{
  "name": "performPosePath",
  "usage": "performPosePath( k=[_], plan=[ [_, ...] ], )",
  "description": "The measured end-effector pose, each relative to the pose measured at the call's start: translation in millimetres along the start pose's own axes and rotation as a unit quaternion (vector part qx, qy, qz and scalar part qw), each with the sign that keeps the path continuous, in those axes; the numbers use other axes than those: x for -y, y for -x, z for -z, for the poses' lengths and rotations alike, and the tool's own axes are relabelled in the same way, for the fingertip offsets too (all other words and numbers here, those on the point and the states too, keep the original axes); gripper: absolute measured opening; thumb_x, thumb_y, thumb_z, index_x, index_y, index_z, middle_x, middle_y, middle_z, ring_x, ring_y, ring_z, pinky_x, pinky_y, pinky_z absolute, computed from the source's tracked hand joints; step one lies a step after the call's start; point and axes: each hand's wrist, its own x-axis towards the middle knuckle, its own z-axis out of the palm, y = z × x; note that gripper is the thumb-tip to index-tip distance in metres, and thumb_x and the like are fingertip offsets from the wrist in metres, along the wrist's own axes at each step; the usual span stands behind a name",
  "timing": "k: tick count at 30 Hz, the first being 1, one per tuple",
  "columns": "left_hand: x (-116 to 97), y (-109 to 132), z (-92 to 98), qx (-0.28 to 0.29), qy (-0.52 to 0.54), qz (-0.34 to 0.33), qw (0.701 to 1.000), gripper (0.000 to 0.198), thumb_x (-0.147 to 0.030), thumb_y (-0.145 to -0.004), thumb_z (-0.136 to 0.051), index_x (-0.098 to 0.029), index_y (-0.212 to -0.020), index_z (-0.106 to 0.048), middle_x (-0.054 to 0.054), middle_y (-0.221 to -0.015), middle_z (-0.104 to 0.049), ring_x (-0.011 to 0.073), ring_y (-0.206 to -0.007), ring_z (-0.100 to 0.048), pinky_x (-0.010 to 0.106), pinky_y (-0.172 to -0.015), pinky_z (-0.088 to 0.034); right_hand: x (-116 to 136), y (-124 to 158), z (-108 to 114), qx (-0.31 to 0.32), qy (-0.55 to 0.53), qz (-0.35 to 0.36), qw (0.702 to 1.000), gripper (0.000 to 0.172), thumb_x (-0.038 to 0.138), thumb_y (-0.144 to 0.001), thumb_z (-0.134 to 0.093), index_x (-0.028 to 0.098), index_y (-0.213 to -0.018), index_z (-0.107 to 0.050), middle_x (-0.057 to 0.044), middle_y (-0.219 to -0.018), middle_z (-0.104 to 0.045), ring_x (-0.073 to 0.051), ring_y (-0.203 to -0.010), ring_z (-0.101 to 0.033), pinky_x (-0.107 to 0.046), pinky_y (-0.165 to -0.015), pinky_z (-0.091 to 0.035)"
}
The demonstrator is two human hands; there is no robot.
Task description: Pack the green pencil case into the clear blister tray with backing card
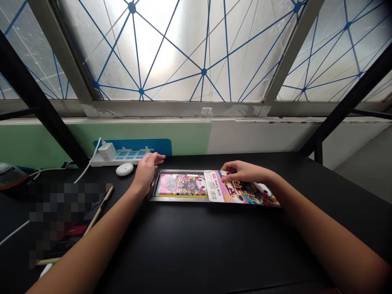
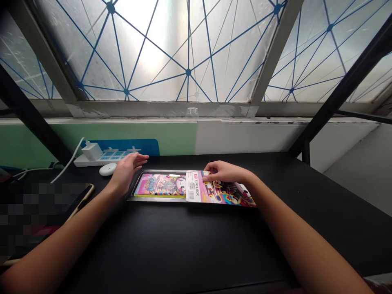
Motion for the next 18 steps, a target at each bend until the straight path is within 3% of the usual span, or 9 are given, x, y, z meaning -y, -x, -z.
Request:
performPosePath(
  k=[3,7,14,16,18],
  plan=[
    [9,-3,-1.0,0.026,0.066,0.041,0.997,0.045,-0.062,-0.087,-0.048,-0.019,-0.09,-0.061,0.013,-0.115,-0.073,0.0278,-0.112,-0.067,0.041,-0.094,-0.048,-1,5,4,0.002,0.021,0.0,1.0,0.06,0.064,-0.073,-0.072,0.02,-0.113,-0.065,-0.007,-0.107,-0.07,-0.026,-0.096,-0.065,-0.03,-0.075,-0.049],
    [4,5,-6.4,0.049,0.063,0.008,0.997,0.051,-0.067,-0.089,-0.045,-0.02,-0.093,-0.062,0.013,-0.116,-0.073,0.0271,-0.114,-0.065,0.04,-0.095,-0.046,12,-4,-5,-0.021,0.03,0.017,0.999,0.066,0.061,-0.073,-0.073,0.02,-0.124,-0.061,-0.009,-0.116,-0.067,-0.028,-0.105,-0.063,-0.033,-0.086,-0.049],
    [-7,1,0.7,0.054,0.049,0.003,0.997,0.061,-0.074,-0.09,-0.032,-0.02,-0.097,-0.06,0.012,-0.116,-0.074,0.0283,-0.116,-0.064,0.043,-0.099,-0.043,78,-55,-31,0.048,0.089,0.079,0.992,0.076,0.055,-0.069,-0.078,0.022,-0.134,-0.055,-0.011,-0.137,-0.059,-0.031,-0.122,-0.056,-0.037,-0.101,-0.044],
    [-6,-4,5.8,0.068,-0.009,0.003,0.998,0.062,-0.072,-0.092,-0.027,-0.019,-0.101,-0.059,0.014,-0.115,-0.073,0.0284,-0.111,-0.066,0.043,-0.095,-0.046,93,-67,-37,0.086,0.092,0.092,0.988,0.081,0.056,-0.066,-0.08,0.022,-0.136,-0.054,-0.01,-0.14,-0.057,-0.031,-0.124,-0.055,-0.036,-0.103,-0.043],
    [-6,-6,11.3,0.102,-0.143,-0.021,0.984,0.057,-0.067,-0.094,-0.027,-0.019,-0.101,-0.059,0.013,-0.113,-0.073,0.028,-0.105,-0.068,0.042,-0.091,-0.048,100,-71,-40,0.091,0.096,0.096,0.987,0.084,0.059,-0.066,-0.079,0.021,-0.137,-0.054,-0.011,-0.14,-0.057,-0.032,-0.124,-0.055,-0.036,-0.103,-0.044]
  ],
)
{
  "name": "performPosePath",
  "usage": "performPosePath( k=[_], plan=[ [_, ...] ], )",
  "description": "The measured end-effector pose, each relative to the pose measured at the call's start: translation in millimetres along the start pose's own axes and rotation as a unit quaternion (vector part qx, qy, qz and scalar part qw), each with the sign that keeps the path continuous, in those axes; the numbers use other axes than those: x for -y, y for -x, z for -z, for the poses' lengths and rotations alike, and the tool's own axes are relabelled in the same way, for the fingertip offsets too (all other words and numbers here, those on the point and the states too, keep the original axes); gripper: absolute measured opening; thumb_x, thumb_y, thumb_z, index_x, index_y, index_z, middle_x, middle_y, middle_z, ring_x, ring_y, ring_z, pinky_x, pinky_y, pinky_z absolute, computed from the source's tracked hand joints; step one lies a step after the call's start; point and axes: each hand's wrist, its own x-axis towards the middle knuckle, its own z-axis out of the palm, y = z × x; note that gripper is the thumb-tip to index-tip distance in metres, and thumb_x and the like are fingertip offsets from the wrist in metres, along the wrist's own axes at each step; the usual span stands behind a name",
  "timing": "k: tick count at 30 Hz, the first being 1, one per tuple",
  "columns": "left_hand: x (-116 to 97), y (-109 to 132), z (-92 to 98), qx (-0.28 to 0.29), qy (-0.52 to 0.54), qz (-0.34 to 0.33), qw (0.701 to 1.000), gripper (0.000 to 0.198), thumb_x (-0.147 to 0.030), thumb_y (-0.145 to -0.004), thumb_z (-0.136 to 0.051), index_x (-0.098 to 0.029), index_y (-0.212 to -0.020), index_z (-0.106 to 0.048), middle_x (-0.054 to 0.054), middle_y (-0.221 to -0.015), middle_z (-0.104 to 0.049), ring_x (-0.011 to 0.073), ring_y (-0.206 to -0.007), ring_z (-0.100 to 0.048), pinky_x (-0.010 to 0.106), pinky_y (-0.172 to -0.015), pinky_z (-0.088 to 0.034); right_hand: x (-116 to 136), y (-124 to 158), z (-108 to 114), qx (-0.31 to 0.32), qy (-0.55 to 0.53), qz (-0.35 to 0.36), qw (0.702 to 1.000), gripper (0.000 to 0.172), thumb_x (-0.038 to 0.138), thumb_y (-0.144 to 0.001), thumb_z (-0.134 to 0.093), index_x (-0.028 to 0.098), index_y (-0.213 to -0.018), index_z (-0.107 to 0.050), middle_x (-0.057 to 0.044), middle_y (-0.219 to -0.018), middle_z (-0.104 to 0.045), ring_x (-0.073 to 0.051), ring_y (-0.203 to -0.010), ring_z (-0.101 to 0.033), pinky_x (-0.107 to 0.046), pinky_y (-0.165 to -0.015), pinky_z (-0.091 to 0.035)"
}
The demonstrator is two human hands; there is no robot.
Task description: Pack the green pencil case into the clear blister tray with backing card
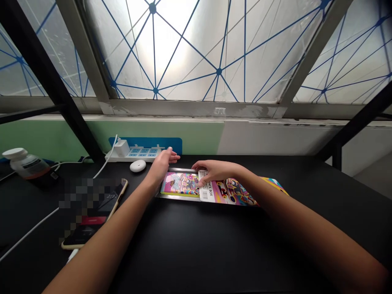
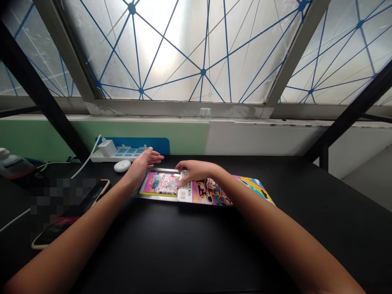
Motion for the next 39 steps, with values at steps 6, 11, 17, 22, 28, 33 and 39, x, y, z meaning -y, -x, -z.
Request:
performPosePath(
  k=[6,11,17,22,28,33,39],
  plan=[
    [-13,18,-0.6,0.065,-0.272,-0.1,0.955,0.028,-0.046,-0.089,-0.055,-0.022,-0.1,-0.067,0.009,-0.109,-0.072,0.0314,-0.11,-0.061,0.045,-0.102,-0.04,-28,44,-4,-0.089,0.039,-0.051,0.994,0.079,0.068,-0.077,-0.065,0.022,-0.14,-0.052,-0.012,-0.143,-0.055,-0.035,-0.126,-0.053,-0.043,-0.104,-0.043],
    [-25,37,-24.0,0.132,-0.368,-0.173,0.904,0.052,-0.052,-0.099,-0.038,-0.019,-0.136,-0.054,0.01,-0.142,-0.056,0.0278,-0.135,-0.045,0.042,-0.112,-0.035,-73,94,-7,-0.18,0.052,-0.141,0.972,0.074,0.072,-0.079,-0.059,0.023,-0.134,-0.056,-0.013,-0.137,-0.06,-0.035,-0.121,-0.057,-0.043,-0.1,-0.045],
    [-20,43,-34.4,0.213,-0.44,-0.124,0.863,0.076,-0.071,-0.096,-0.024,-0.022,-0.152,-0.036,0.008,-0.16,-0.033,0.0314,-0.149,-0.024,0.054,-0.119,-0.018,-94,104,-5,-0.16,-0.013,-0.186,0.969,0.053,0.074,-0.079,-0.057,0.023,-0.091,-0.065,-0.004,-0.08,-0.071,-0.02,-0.066,-0.063,-0.029,-0.056,-0.043],
    [-22,42,-33.1,0.218,-0.464,-0.126,0.849,0.078,-0.073,-0.094,-0.023,-0.023,-0.153,-0.036,0.009,-0.16,-0.035,0.0319,-0.148,-0.028,0.055,-0.117,-0.021,-85,99,-7,-0.21,-0.026,-0.17,0.962,0.048,0.07,-0.076,-0.063,0.022,-0.083,-0.061,-0.002,-0.076,-0.068,-0.017,-0.063,-0.057,-0.028,-0.054,-0.039],
    [-22,42,-34.9,0.217,-0.47,-0.145,0.843,0.076,-0.071,-0.095,-0.027,-0.022,-0.152,-0.037,0.01,-0.156,-0.041,0.0314,-0.144,-0.034,0.055,-0.115,-0.025,-91,94,-12,-0.235,-0.087,-0.163,0.954,0.042,0.062,-0.076,-0.069,0.022,-0.086,-0.059,0.0,-0.075,-0.066,-0.013,-0.055,-0.053,-0.026,-0.049,-0.038],
    [-22,42,-34.1,0.22,-0.466,-0.145,0.845,0.076,-0.072,-0.094,-0.027,-0.023,-0.152,-0.037,0.011,-0.155,-0.042,0.0318,-0.142,-0.036,0.056,-0.114,-0.026,-95,91,-14,-0.223,-0.12,-0.155,0.955,0.043,0.061,-0.076,-0.07,0.022,-0.087,-0.057,0.002,-0.072,-0.065,-0.01,-0.049,-0.051,-0.025,-0.045,-0.036],
    [-21,41,-34.4,0.216,-0.465,-0.144,0.846,0.078,-0.073,-0.093,-0.027,-0.022,-0.152,-0.038,0.011,-0.154,-0.043,0.0337,-0.141,-0.037,0.055,-0.113,-0.026,-94,91,-15,-0.219,-0.159,-0.156,0.95,0.041,0.058,-0.075,-0.073,0.022,-0.087,-0.057,0.003,-0.067,-0.062,-0.009,-0.043,-0.048,-0.024,-0.04,-0.031]
  ],
)
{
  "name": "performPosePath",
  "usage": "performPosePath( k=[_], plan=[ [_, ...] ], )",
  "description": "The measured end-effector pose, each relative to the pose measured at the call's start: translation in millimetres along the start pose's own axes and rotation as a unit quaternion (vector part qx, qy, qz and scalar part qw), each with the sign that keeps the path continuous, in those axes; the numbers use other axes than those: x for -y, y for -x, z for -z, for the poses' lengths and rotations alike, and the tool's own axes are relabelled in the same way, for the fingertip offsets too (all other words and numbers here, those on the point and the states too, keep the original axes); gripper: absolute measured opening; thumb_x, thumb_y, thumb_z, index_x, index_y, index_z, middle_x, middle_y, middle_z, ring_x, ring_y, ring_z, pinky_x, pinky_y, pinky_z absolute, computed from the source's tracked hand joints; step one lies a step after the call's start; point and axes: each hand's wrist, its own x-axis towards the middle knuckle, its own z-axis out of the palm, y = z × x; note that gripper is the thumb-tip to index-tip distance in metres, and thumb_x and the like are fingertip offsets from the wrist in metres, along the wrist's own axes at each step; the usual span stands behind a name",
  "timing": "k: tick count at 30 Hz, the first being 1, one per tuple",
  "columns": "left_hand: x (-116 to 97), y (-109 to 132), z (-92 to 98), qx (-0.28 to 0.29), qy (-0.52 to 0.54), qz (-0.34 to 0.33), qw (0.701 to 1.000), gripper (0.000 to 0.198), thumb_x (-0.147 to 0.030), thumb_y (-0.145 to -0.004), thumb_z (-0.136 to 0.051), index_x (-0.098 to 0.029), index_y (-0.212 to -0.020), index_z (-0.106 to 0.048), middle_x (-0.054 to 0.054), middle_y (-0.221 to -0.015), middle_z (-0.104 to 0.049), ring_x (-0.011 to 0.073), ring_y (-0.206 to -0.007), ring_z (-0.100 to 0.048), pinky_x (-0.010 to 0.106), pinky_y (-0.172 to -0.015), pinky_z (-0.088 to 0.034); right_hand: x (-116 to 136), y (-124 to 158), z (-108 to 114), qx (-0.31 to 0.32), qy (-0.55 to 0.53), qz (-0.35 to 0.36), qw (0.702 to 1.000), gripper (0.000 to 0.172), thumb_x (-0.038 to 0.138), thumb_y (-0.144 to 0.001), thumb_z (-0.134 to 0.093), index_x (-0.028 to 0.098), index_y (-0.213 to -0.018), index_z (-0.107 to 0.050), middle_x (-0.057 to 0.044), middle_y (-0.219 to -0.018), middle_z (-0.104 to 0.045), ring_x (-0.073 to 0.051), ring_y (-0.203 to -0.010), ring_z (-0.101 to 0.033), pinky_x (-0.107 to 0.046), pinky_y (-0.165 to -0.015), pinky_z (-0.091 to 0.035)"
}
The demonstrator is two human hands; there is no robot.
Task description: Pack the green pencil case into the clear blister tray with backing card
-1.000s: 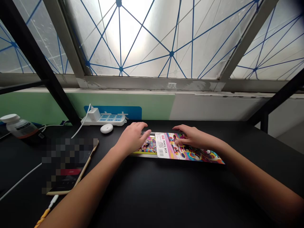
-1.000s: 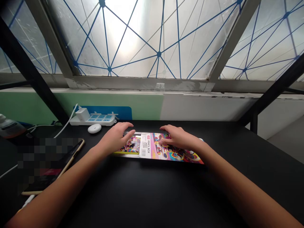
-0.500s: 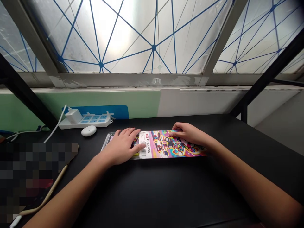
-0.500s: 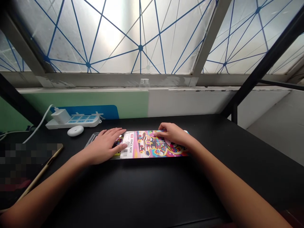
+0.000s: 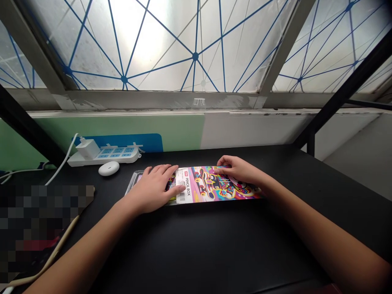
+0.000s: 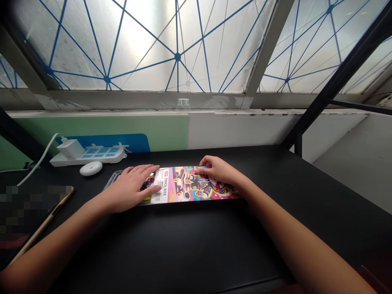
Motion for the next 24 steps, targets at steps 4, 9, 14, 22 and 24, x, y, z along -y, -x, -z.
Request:
performPosePath(
  k=[4,9,14,22,24],
  plan=[
    [0,-1,-0.1,0.001,0.001,0.003,1.0,0.079,-0.073,-0.093,-0.028,-0.022,-0.153,-0.036,0.012,-0.155,-0.043,0.0338,-0.141,-0.037,0.054,-0.113,-0.026,0,-1,-2,0.0,-0.016,0.003,1.0,0.042,0.058,-0.074,-0.073,0.022,-0.087,-0.056,0.002,-0.068,-0.062,-0.009,-0.043,-0.048,-0.024,-0.039,-0.032],
    [-2,0,1.3,0.0,0.0,0.006,1.0,0.079,-0.072,-0.094,-0.028,-0.021,-0.153,-0.035,0.011,-0.154,-0.043,0.0338,-0.141,-0.038,0.052,-0.113,-0.027,-2,-3,-5,-0.013,-0.015,0.013,1.0,0.041,0.057,-0.075,-0.072,0.022,-0.09,-0.056,0.002,-0.068,-0.063,-0.009,-0.043,-0.047,-0.024,-0.039,-0.031],
    [1,0,1.8,0.012,0.014,0.024,1.0,0.076,-0.07,-0.095,-0.024,-0.022,-0.154,-0.034,0.009,-0.156,-0.041,0.0319,-0.143,-0.036,0.051,-0.116,-0.023,-4,-4,0,0.011,0.017,0.016,1.0,0.046,0.065,-0.074,-0.071,0.022,-0.087,-0.058,0.001,-0.071,-0.064,-0.011,-0.051,-0.049,-0.024,-0.044,-0.033],
    [7,-1,-0.6,0.026,0.025,0.016,0.999,0.072,-0.07,-0.095,-0.025,-0.029,-0.154,-0.034,0.007,-0.158,-0.038,0.0296,-0.145,-0.033,0.053,-0.119,-0.017,-26,4,44,0.089,0.084,-0.022,0.992,0.056,0.076,-0.066,-0.069,0.021,-0.076,-0.062,0.002,-0.066,-0.059,-0.013,-0.057,-0.048,-0.025,-0.049,-0.032],
    [11,0,0.9,0.032,0.021,0.012,0.999,0.069,-0.07,-0.096,-0.025,-0.033,-0.154,-0.034,0.006,-0.159,-0.037,0.0304,-0.145,-0.032,0.055,-0.118,-0.016,-34,8,56,0.112,0.075,-0.04,0.99,0.057,0.077,-0.065,-0.069,0.022,-0.076,-0.06,0.002,-0.065,-0.059,-0.013,-0.055,-0.047,-0.024,-0.048,-0.031]
  ],
)
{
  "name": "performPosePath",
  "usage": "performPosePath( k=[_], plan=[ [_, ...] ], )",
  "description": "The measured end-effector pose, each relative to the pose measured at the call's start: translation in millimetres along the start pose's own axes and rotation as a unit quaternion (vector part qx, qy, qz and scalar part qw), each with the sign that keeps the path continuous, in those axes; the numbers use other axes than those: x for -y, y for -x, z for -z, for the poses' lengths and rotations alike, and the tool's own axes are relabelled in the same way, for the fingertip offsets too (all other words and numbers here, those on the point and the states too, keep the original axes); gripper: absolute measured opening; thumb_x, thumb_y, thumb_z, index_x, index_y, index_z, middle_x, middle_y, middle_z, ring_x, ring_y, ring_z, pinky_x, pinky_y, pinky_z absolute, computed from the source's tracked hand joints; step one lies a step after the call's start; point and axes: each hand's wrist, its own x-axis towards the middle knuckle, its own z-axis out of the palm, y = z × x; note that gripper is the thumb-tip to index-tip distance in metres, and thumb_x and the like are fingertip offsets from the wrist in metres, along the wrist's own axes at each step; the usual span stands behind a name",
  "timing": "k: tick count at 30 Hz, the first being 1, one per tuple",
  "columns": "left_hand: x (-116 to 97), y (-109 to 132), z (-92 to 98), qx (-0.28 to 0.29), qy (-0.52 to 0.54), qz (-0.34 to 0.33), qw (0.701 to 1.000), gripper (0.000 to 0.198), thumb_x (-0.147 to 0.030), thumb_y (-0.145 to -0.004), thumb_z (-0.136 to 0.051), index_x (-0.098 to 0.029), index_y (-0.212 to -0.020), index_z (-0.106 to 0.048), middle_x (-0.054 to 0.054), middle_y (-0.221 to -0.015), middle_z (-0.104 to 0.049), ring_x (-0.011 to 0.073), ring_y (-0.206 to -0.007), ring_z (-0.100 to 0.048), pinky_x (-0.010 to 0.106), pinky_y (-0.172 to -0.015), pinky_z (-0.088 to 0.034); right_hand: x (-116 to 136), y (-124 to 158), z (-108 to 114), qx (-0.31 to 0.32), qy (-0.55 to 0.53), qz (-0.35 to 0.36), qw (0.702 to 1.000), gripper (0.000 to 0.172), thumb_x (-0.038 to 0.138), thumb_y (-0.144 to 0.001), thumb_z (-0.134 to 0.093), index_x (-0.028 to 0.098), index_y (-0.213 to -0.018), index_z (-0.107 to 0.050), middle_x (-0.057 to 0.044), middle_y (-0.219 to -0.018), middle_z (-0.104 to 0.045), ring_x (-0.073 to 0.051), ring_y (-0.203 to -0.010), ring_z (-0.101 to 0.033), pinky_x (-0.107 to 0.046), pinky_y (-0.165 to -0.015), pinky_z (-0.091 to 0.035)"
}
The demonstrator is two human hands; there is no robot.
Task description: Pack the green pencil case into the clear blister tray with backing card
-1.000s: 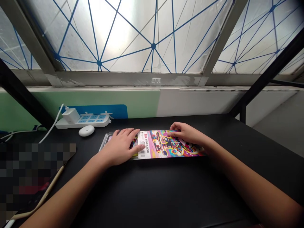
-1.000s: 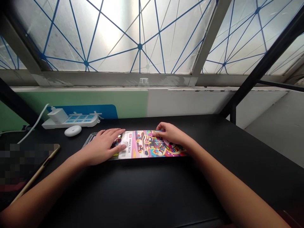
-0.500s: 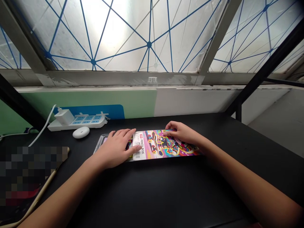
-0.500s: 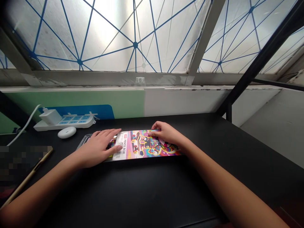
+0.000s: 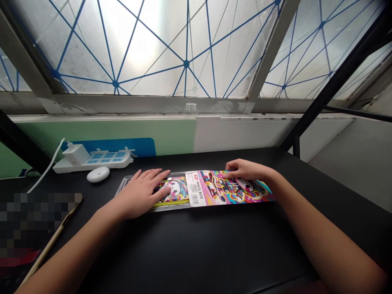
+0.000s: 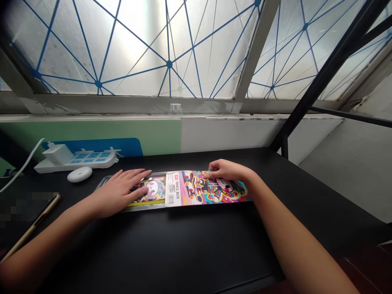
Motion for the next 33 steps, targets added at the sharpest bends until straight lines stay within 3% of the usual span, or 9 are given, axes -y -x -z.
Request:
performPosePath(
  k=[5,8,11,14,19,24,33],
  plan=[
    [10,-1,3.8,0.025,-0.016,-0.013,0.999,0.061,-0.064,-0.098,-0.026,-0.039,-0.153,-0.03,0.005,-0.159,-0.036,0.0313,-0.146,-0.031,0.058,-0.116,-0.018,-14,8,11,0.035,0.013,-0.005,0.999,0.052,0.073,-0.069,-0.068,0.021,-0.078,-0.065,0.001,-0.07,-0.062,-0.015,-0.061,-0.052,-0.025,-0.051,-0.035],
    [11,-2,4.1,0.015,-0.021,-0.022,0.999,0.058,-0.063,-0.099,-0.028,-0.042,-0.152,-0.031,0.004,-0.158,-0.038,0.0317,-0.145,-0.033,0.057,-0.115,-0.02,0,2,-2,-0.029,-0.007,0.035,0.999,0.054,0.072,-0.079,-0.057,0.021,-0.092,-0.069,-0.002,-0.084,-0.067,-0.018,-0.073,-0.057,-0.026,-0.06,-0.042],
    [11,-3,3.9,0.013,-0.022,-0.022,0.999,0.058,-0.063,-0.098,-0.029,-0.042,-0.152,-0.032,0.005,-0.157,-0.04,0.0322,-0.144,-0.035,0.056,-0.115,-0.021,22,-9,-26,-0.083,-0.028,0.051,0.995,0.054,0.072,-0.084,-0.05,0.021,-0.09,-0.066,-0.001,-0.082,-0.066,-0.016,-0.068,-0.055,-0.027,-0.059,-0.041],
    [12,-3,3.8,0.02,-0.022,-0.023,0.999,0.058,-0.064,-0.098,-0.03,-0.043,-0.152,-0.031,0.004,-0.157,-0.04,0.0323,-0.144,-0.035,0.055,-0.115,-0.021,32,-14,-37,-0.032,-0.039,0.071,0.996,0.05,0.071,-0.082,-0.055,0.022,-0.086,-0.065,0.001,-0.077,-0.065,-0.014,-0.061,-0.052,-0.026,-0.054,-0.038],
    [13,-4,3.5,0.019,-0.029,-0.026,0.999,0.057,-0.064,-0.098,-0.028,-0.044,-0.151,-0.031,0.002,-0.157,-0.039,0.0314,-0.144,-0.034,0.054,-0.114,-0.024,19,-5,-19,0.025,-0.033,0.063,0.997,0.048,0.067,-0.081,-0.06,0.021,-0.087,-0.069,-0.002,-0.083,-0.071,-0.017,-0.07,-0.06,-0.027,-0.061,-0.045],
    [13,-3,3.1,0.015,-0.024,-0.027,0.999,0.057,-0.065,-0.098,-0.029,-0.044,-0.151,-0.032,0.002,-0.157,-0.041,0.0316,-0.142,-0.038,0.053,-0.115,-0.023,18,-5,-18,0.012,-0.072,0.068,0.995,0.045,0.065,-0.079,-0.064,0.023,-0.094,-0.074,-0.003,-0.094,-0.076,-0.021,-0.084,-0.067,-0.028,-0.072,-0.05],
    [8,-3,3.2,0.005,-0.029,-0.036,0.999,0.055,-0.063,-0.098,-0.028,-0.046,-0.15,-0.034,0.002,-0.155,-0.043,0.0324,-0.141,-0.039,0.054,-0.112,-0.026,26,-16,-36,-0.038,-0.041,0.088,0.995,0.047,0.064,-0.083,-0.061,0.02,-0.097,-0.072,-0.002,-0.081,-0.07,-0.015,-0.067,-0.059,-0.026,-0.058,-0.043]
  ],
)
